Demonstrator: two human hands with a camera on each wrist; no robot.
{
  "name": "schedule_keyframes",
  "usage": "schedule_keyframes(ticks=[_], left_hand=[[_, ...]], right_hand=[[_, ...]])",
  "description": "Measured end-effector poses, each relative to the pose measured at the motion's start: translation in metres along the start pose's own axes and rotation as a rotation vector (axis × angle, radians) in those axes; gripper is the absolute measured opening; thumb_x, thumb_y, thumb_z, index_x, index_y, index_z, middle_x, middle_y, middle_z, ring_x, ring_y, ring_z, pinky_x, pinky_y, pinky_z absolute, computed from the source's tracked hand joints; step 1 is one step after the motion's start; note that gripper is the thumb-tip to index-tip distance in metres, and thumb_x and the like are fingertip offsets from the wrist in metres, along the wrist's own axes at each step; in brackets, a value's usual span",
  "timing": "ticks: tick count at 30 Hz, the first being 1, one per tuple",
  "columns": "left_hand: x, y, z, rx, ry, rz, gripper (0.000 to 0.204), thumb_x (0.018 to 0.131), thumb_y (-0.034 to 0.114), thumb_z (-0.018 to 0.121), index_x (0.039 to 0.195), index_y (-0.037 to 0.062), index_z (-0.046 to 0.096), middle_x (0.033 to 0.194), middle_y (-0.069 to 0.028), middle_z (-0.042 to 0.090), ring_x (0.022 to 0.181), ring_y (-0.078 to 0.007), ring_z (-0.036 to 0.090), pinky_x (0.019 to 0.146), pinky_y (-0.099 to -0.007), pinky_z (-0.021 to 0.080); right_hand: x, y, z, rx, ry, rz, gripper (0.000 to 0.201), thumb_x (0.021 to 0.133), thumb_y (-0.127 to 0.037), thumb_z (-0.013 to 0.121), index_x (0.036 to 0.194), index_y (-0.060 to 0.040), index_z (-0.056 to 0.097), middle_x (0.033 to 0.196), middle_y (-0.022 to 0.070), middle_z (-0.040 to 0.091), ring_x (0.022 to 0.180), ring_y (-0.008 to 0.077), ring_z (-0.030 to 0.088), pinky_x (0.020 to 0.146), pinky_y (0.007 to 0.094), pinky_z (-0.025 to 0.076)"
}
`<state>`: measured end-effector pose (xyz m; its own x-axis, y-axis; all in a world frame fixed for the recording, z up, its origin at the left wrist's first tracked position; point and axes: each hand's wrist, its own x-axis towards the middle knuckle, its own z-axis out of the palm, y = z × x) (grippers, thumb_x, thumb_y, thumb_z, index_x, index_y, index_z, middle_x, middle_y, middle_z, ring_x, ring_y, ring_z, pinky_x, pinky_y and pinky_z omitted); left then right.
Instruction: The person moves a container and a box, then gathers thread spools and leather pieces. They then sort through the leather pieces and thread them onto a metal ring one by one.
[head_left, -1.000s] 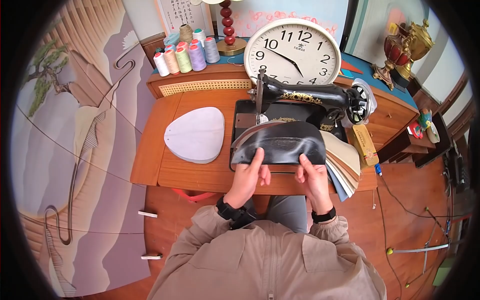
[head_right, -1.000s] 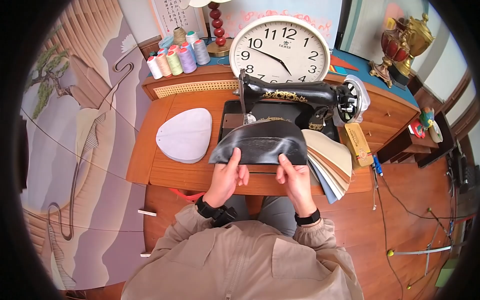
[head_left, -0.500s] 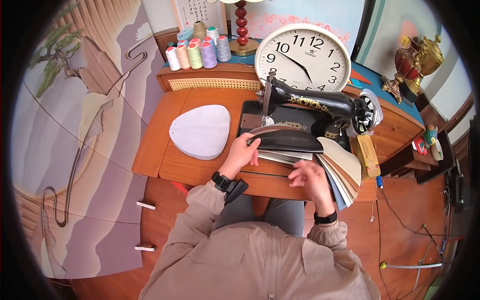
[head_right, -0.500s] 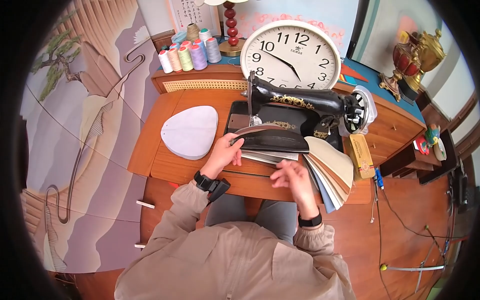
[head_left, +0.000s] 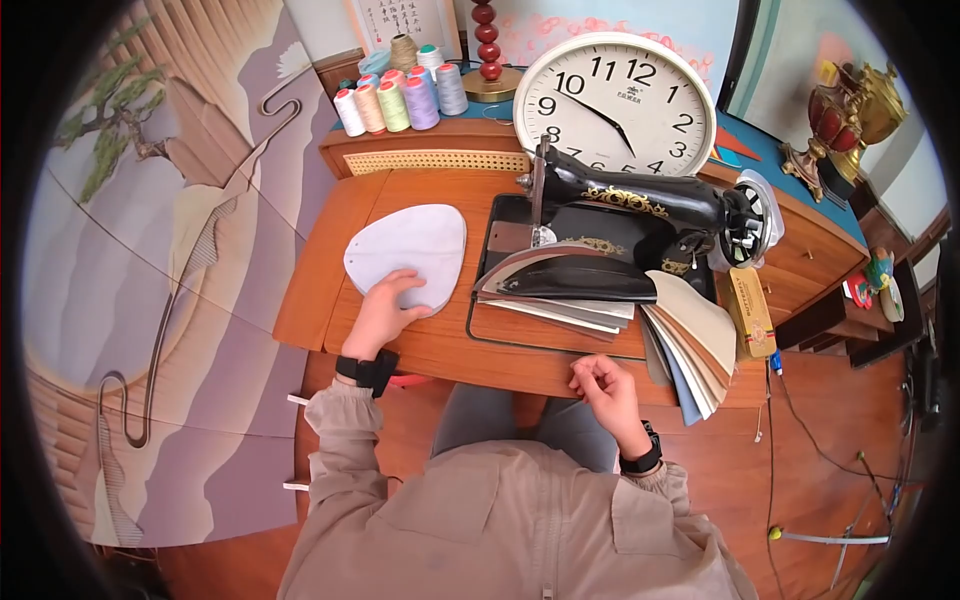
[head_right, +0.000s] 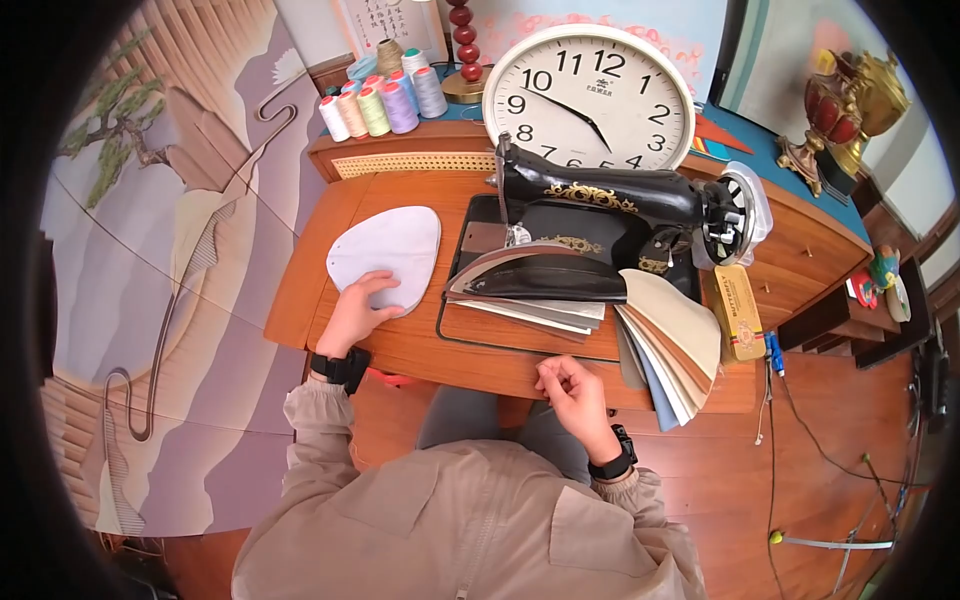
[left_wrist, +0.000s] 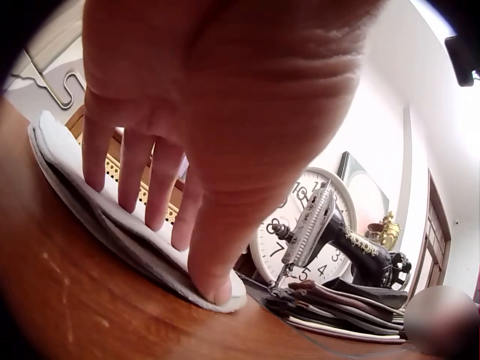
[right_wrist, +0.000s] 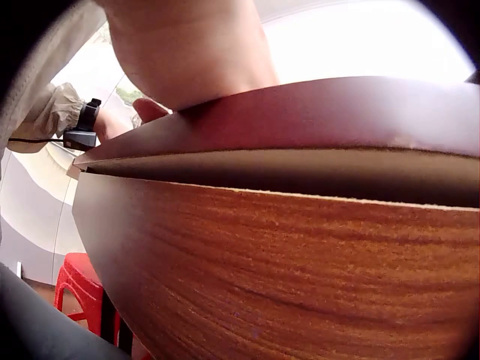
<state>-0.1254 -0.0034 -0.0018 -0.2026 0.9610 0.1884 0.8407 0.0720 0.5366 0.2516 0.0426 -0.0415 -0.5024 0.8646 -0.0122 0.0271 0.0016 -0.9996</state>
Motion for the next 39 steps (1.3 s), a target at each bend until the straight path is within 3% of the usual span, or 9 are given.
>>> schedule_keyframes(ticks=[10,13,15,19,23,25,27,30,39], left_hand=[[0.003,-0.016,0.0,-0.17,0.0,0.083,0.016,0.087,0.011,0.071,0.1,0.0009,0.069,0.104,-0.0141,0.07,0.092,-0.0283,0.067,0.084,-0.0342,0.051],[0.002,-0.022,0.007,-0.255,0.069,-0.192,0.009,0.095,0.008,0.063,0.099,-0.0001,0.063,0.093,-0.0085,0.067,0.08,-0.0163,0.06,0.074,-0.0279,0.048],[-0.004,-0.029,0.019,-0.536,0.411,-0.136,0.007,0.101,0.008,0.055,0.099,0.0009,0.056,0.086,-0.0021,0.061,0.077,-0.0087,0.05,0.069,-0.0243,0.043],[-0.038,0.025,0.019,-0.618,0.46,-0.034,0.008,0.102,0.009,0.054,0.101,0.0008,0.055,0.103,-0.0048,0.065,0.086,-0.0072,0.053,0.075,-0.0227,0.044],[-0.08,0.091,0.023,-0.644,0.111,0.105,0.009,0.101,0.009,0.052,0.106,0.0029,0.056,0.117,-0.01,0.066,0.1,-0.0193,0.061,0.094,-0.0324,0.046],[-0.09,0.105,0.039,-0.594,-0.099,0.289,0.01,0.1,0.01,0.052,0.107,0.0044,0.057,0.119,-0.0097,0.065,0.108,-0.0287,0.062,0.109,-0.043,0.038],[-0.097,0.114,0.053,-0.629,-0.347,0.271,0.005,0.099,0.008,0.052,0.103,0.0054,0.055,0.123,-0.0078,0.065,0.115,-0.0284,0.06,0.116,-0.0459,0.03],[-0.102,0.113,0.061,-0.633,-0.361,0.284,0.004,0.099,0.008,0.053,0.102,0.0067,0.053,0.125,-0.0073,0.065,0.118,-0.0267,0.059,0.117,-0.0495,0.029],[-0.111,0.088,0.054,-0.385,-0.204,0.365,0.041,0.08,0.02,0.079,0.113,0.0073,0.059,0.118,-0.0073,0.066,0.122,-0.0272,0.056,0.114,-0.0546,0.029]], right_hand=[[0.001,0.001,0.001,0.018,0.027,-0.007,0.013,0.101,-0.012,0.058,0.099,-0.0015,0.065,0.077,-0.0006,0.065,0.065,0.0041,0.057,0.056,0.0189,0.046],[0.001,-0.001,0.001,0.007,0.017,-0.001,0.012,0.101,-0.012,0.058,0.1,-0.0014,0.065,0.077,-0.0009,0.064,0.065,0.0038,0.057,0.056,0.0188,0.045],[0.001,0.002,0.0,-0.005,0.007,-0.011,0.012,0.101,-0.012,0.058,0.1,-0.0016,0.065,0.076,-0.0009,0.064,0.065,0.0036,0.056,0.056,0.0187,0.045],[-0.001,0.004,0.002,-0.025,0.009,-0.023,0.011,0.099,-0.012,0.062,0.1,-0.0016,0.065,0.075,-0.0032,0.064,0.065,0.002,0.055,0.056,0.018,0.044],[-0.003,-0.002,0.012,-0.139,0.04,-0.072,0.017,0.092,-0.008,0.068,0.107,-0.0012,0.065,0.09,0.0029,0.067,0.071,0.0072,0.059,0.059,0.0217,0.048],[-0.005,-0.037,0.031,-0.527,0.139,-0.471,0.034,0.083,-0.003,0.073,0.116,-0.0025,0.065,0.114,0.0114,0.064,0.093,0.0204,0.064,0.074,0.0308,0.054],[-0.002,-0.042,0.035,-0.631,0.082,-0.558,0.044,0.074,0.001,0.073,0.117,-0.0065,0.067,0.131,0.0142,0.057,0.118,0.0327,0.056,0.094,0.041,0.05],[0.006,-0.032,0.024,-0.873,-0.182,-0.663,0.04,0.065,0.003,0.071,0.103,-0.0106,0.072,0.123,0.0035,0.065,0.127,0.0339,0.052,0.102,0.0463,0.043],[0.0,-0.023,-0.01,-0.555,-0.016,-0.379,0.03,0.072,0.007,0.069,0.098,-0.0066,0.075,0.103,0.0073,0.072,0.113,0.0299,0.062,0.089,0.0396,0.051]])
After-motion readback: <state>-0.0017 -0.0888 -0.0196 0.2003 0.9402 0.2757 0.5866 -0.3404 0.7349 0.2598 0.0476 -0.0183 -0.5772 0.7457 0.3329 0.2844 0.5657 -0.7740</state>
